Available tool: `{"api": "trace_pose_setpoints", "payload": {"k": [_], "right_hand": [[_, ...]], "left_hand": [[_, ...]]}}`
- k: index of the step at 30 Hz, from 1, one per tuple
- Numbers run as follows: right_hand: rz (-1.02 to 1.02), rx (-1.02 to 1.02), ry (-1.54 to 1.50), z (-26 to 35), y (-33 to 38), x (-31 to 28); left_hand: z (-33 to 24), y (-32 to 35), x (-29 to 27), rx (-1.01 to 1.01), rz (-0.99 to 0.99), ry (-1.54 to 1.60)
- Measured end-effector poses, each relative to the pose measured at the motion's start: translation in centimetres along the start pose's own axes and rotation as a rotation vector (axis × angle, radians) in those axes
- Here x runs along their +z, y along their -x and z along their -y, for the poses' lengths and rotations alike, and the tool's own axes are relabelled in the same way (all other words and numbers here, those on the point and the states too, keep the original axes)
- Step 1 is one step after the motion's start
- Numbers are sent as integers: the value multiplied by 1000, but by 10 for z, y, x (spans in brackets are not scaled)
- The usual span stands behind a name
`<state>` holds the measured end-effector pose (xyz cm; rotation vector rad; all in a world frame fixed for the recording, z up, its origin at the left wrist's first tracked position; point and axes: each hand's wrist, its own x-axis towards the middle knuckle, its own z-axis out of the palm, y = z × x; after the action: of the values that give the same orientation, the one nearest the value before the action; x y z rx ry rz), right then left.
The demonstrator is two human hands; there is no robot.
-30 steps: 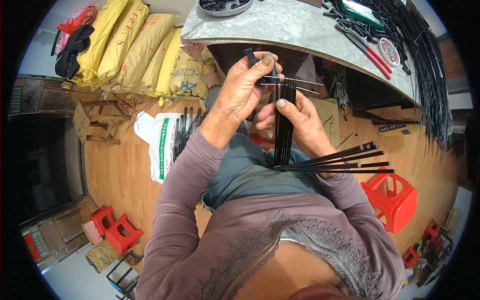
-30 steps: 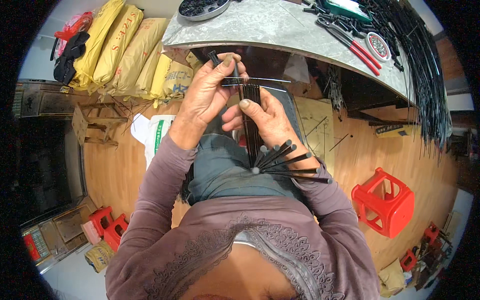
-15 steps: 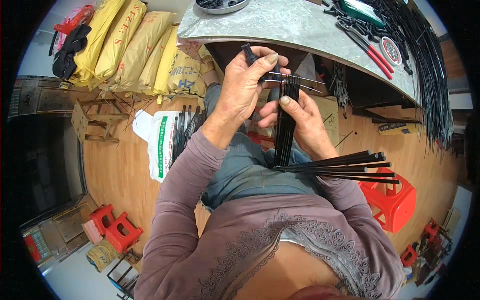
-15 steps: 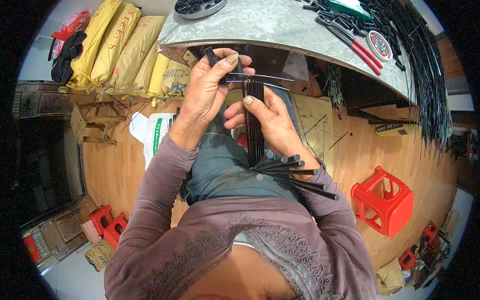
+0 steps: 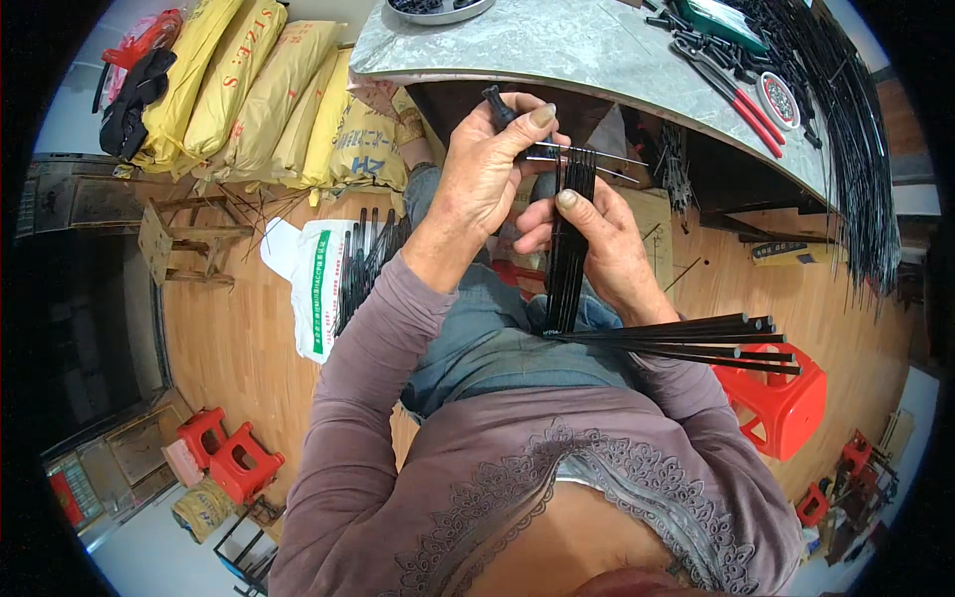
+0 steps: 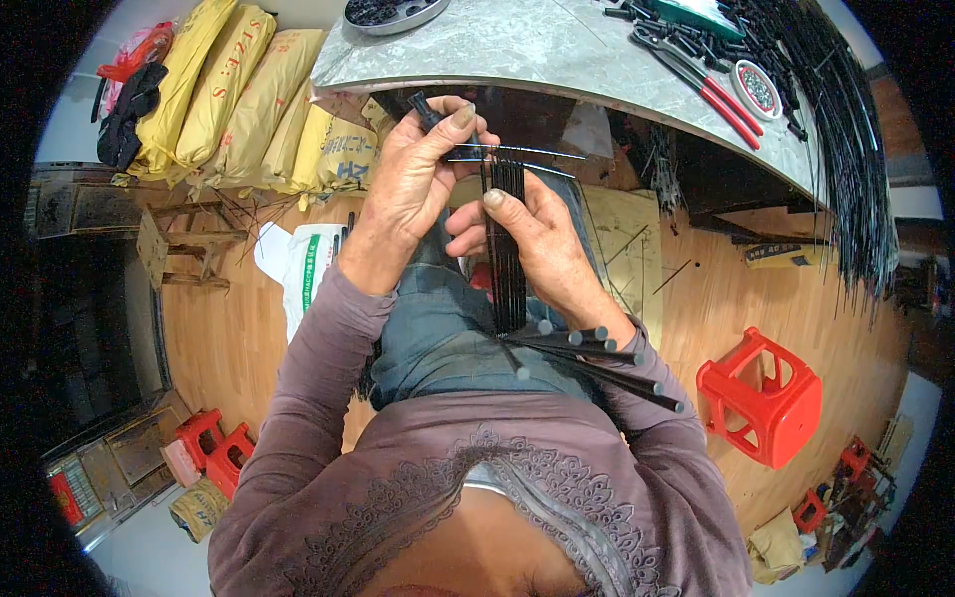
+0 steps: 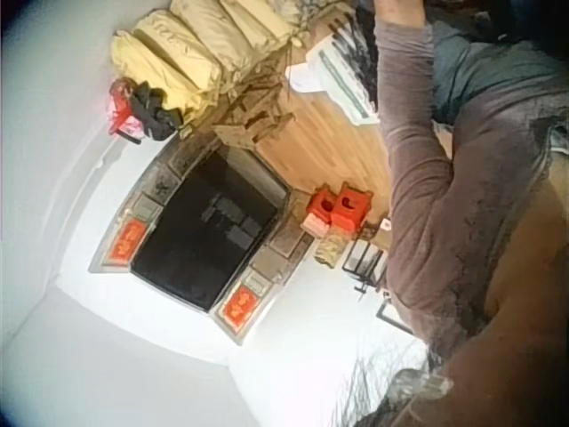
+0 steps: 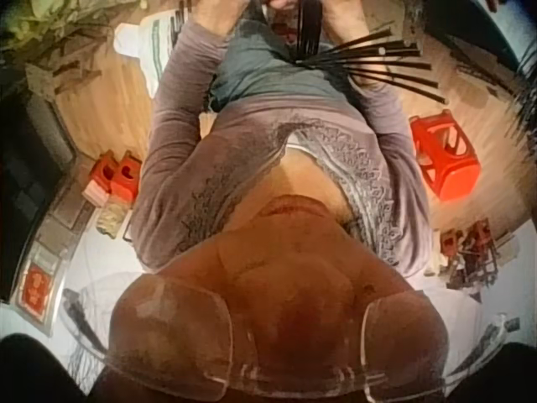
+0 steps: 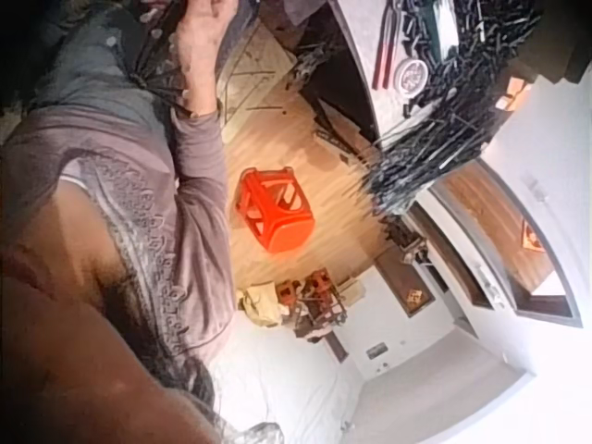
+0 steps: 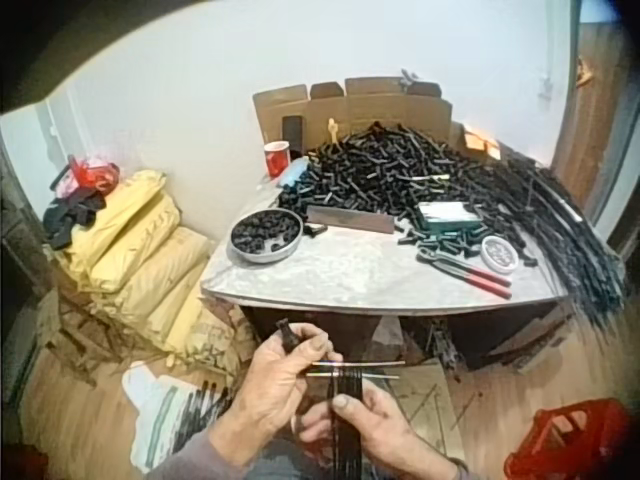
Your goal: Bundling multiple black cables together using a mounting jig and pliers for tightening and cutting.
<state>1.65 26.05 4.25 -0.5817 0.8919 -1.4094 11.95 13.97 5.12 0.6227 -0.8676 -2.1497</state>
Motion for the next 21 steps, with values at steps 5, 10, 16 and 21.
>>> {"api": "trace_pose_setpoints", "payload": {"k": [5, 10, 16, 21], "right_hand": [[-6, -3, 2, 0, 0, 0], [-10, -3, -4, 0, 1, 1], [-7, -6, -1, 0, 0, 1], [-9, -1, 3, 1, 0, 0]], "left_hand": [[2, 1, 1, 28, -9, -20], [1, 2, 2, 38, -13, -34], [-1, 3, 5, 38, -25, -75], [-1, 3, 6, 45, -21, -95]]}}
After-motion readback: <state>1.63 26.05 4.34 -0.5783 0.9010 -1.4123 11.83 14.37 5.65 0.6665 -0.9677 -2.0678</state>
